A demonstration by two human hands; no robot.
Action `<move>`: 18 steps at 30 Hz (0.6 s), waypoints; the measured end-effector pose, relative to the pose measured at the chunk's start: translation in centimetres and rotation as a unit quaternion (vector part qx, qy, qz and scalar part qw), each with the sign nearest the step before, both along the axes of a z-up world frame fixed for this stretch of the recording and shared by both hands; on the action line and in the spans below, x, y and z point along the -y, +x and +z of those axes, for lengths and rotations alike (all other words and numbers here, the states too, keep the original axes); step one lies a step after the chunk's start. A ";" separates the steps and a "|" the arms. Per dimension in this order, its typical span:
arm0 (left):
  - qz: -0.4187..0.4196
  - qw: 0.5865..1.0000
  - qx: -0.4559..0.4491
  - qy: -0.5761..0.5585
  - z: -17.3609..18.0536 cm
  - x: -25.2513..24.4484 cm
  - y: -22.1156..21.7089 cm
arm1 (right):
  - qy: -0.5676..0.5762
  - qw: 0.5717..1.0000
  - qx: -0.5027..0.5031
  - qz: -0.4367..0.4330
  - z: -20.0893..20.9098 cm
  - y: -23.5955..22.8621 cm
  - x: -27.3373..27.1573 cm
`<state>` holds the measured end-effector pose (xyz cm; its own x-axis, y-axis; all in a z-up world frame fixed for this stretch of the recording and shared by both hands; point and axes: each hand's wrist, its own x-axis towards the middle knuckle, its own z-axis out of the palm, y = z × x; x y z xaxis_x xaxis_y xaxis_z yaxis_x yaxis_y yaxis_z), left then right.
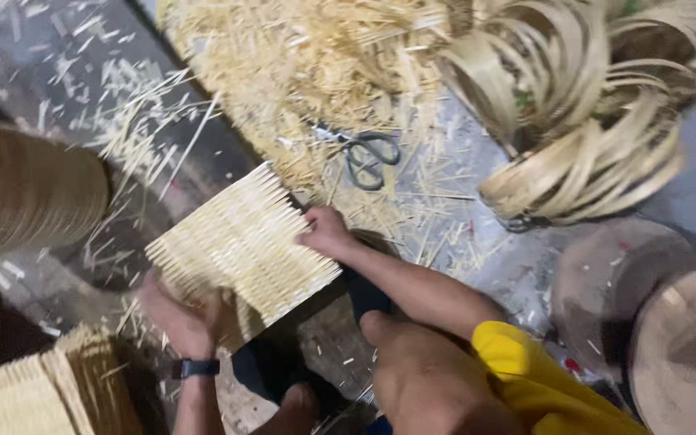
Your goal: The person assembles bamboo baskets by wrapping a woven base around a wooden mold, securing a bamboo ring onto the basket body, and trimming excess material using shears.
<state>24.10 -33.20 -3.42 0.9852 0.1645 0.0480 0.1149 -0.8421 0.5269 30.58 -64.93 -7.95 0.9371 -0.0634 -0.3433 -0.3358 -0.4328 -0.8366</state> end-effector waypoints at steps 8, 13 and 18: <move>-0.254 0.950 -0.132 0.126 5.7 7.2 1.6 | 0.091 0.987 -0.101 -0.088 6.4 1.0 3.9; -0.258 0.948 -0.151 0.111 6.2 7.2 1.7 | -0.395 0.867 0.216 -0.213 11.0 3.4 24.3; -0.247 0.957 -0.132 0.079 5.1 6.7 1.3 | -0.419 0.868 0.219 -0.152 10.1 3.4 30.2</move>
